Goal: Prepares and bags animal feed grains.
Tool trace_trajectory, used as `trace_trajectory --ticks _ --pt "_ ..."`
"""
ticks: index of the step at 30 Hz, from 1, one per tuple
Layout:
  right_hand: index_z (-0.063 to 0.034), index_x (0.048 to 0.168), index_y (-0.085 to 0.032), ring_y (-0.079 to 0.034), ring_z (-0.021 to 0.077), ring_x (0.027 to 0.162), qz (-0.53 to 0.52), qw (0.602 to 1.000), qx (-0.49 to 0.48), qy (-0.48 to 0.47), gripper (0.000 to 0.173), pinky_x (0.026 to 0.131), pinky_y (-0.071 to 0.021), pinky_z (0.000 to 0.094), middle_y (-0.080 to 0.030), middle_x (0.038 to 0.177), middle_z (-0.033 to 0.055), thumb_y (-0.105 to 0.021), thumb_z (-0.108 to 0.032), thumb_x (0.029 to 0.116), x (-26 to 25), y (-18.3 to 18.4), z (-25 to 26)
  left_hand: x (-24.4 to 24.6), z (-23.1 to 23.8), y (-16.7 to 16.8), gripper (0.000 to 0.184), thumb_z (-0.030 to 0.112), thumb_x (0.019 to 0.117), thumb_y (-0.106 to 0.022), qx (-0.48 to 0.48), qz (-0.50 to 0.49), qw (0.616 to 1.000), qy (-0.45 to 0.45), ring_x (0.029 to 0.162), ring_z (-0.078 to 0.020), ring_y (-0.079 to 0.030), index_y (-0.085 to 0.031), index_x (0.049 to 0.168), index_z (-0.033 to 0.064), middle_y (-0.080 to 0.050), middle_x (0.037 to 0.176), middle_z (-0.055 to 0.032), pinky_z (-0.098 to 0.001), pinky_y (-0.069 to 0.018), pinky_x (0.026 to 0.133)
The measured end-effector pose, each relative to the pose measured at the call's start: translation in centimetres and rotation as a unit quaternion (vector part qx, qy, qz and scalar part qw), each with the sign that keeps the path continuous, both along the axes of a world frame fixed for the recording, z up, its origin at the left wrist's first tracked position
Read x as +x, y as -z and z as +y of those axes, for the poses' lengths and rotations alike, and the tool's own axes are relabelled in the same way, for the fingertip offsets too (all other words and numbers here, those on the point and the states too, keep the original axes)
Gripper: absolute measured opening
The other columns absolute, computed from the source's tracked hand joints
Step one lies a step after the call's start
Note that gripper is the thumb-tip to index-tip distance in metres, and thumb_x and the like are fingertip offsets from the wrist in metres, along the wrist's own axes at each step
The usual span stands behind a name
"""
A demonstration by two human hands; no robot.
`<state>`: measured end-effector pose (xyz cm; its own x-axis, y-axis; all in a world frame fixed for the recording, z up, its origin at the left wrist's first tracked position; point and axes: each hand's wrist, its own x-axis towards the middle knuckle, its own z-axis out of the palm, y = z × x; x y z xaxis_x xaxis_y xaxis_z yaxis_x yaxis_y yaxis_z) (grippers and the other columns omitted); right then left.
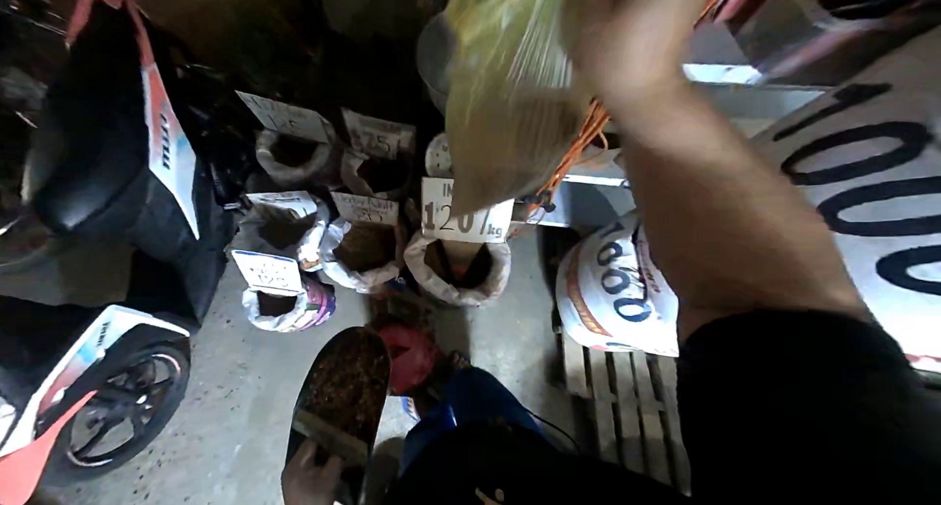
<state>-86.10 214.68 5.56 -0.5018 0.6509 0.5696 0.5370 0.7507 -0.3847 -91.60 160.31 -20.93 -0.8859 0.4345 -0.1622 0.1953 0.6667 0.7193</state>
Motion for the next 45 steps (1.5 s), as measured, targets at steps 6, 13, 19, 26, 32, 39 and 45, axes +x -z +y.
trace_trajectory --ticks 6,13,19,26,32,39,45 --pt "0.0017 0.115 -0.073 -0.069 0.0413 0.109 -0.065 0.987 -0.105 -0.107 0.025 0.096 -0.0540 0.0589 -0.071 0.114 0.0242 -0.054 -0.003 0.0998 2.6 15.0 -4.6 -1.5 0.7 1.5 0.020 0.008 0.0668 -0.072 0.043 0.044 0.998 0.029 0.069 -0.0034 -0.068 -0.072 0.082 -0.0051 -0.072 0.075 -0.0086 -0.0255 -0.0572 0.068" --pt "0.0008 0.126 -0.070 -0.064 0.0427 0.120 -0.207 0.909 -0.351 -0.085 0.030 0.104 -0.0489 0.0600 -0.068 0.127 0.0247 -0.054 -0.002 0.1010 3.8 33.3 -6.4 0.8 5.4 -0.4 0.026 0.016 0.0726 -0.076 -0.067 -0.012 0.997 -0.039 0.077 -0.0261 -0.070 -0.073 0.089 -0.0044 -0.072 0.081 -0.0166 -0.0529 -0.0553 0.075" --pt "-0.0045 0.142 -0.059 -0.053 0.0437 0.135 -0.304 0.782 -0.541 0.048 0.042 0.111 -0.0399 0.0626 -0.058 0.143 0.0248 -0.043 -0.028 0.1111 1.1 43.1 -3.3 2.9 9.2 1.1 0.029 0.010 0.0621 -0.073 0.034 -0.116 0.976 -0.179 0.063 -0.0017 -0.064 -0.069 0.090 0.0006 -0.068 0.073 0.0025 -0.0250 -0.0559 0.060" --pt "-0.0040 0.147 -0.053 -0.047 0.0457 0.139 -0.344 0.814 -0.464 -0.066 0.059 0.114 -0.0382 0.0637 -0.050 0.149 0.0272 -0.068 -0.035 0.0983 0.3 44.3 -8.7 3.5 8.9 0.0 0.028 0.007 0.0748 -0.074 -0.056 -0.119 0.969 -0.207 0.078 -0.0150 -0.066 -0.070 0.098 -0.0072 -0.070 0.086 -0.0124 -0.0381 -0.0562 0.075" --pt "0.0027 0.159 -0.026 -0.050 0.0408 0.139 -0.363 0.742 -0.538 -0.165 0.098 0.113 -0.0424 0.0563 -0.046 0.153 0.0282 -0.064 -0.061 0.0937 -0.4 37.9 -23.3 3.3 2.9 -0.6 0.019 0.008 0.0741 -0.074 -0.113 -0.049 0.972 -0.201 0.079 -0.0289 -0.069 -0.071 0.087 -0.0057 -0.070 0.082 -0.0178 -0.0524 -0.0548 0.074" --pt "0.0132 0.140 -0.051 -0.046 0.0461 0.140 -0.492 0.667 -0.537 -0.156 0.043 0.116 -0.0370 0.0587 -0.050 0.146 0.0329 -0.049 -0.014 0.1069 -3.8 36.9 -36.1 4.2 -6.0 -0.6 0.023 0.016 0.0715 -0.073 -0.125 0.031 0.976 -0.174 0.072 -0.0317 -0.068 -0.071 0.080 -0.0053 -0.069 0.075 -0.0177 -0.0535 -0.0529 0.068" --pt "0.0078 0.138 -0.055 -0.053 0.0402 0.135 -0.405 0.696 -0.586 -0.087 0.039 0.112 -0.0423 0.0548 -0.055 0.143 0.0276 -0.045 -0.014 0.1080 -6.0 33.1 -33.4 4.1 -9.9 -1.2 0.023 0.005 0.0741 -0.074 -0.117 -0.055 0.979 -0.161 0.079 -0.0364 -0.068 -0.069 0.090 -0.0111 -0.069 0.082 -0.0237 -0.0572 -0.0535 0.075"
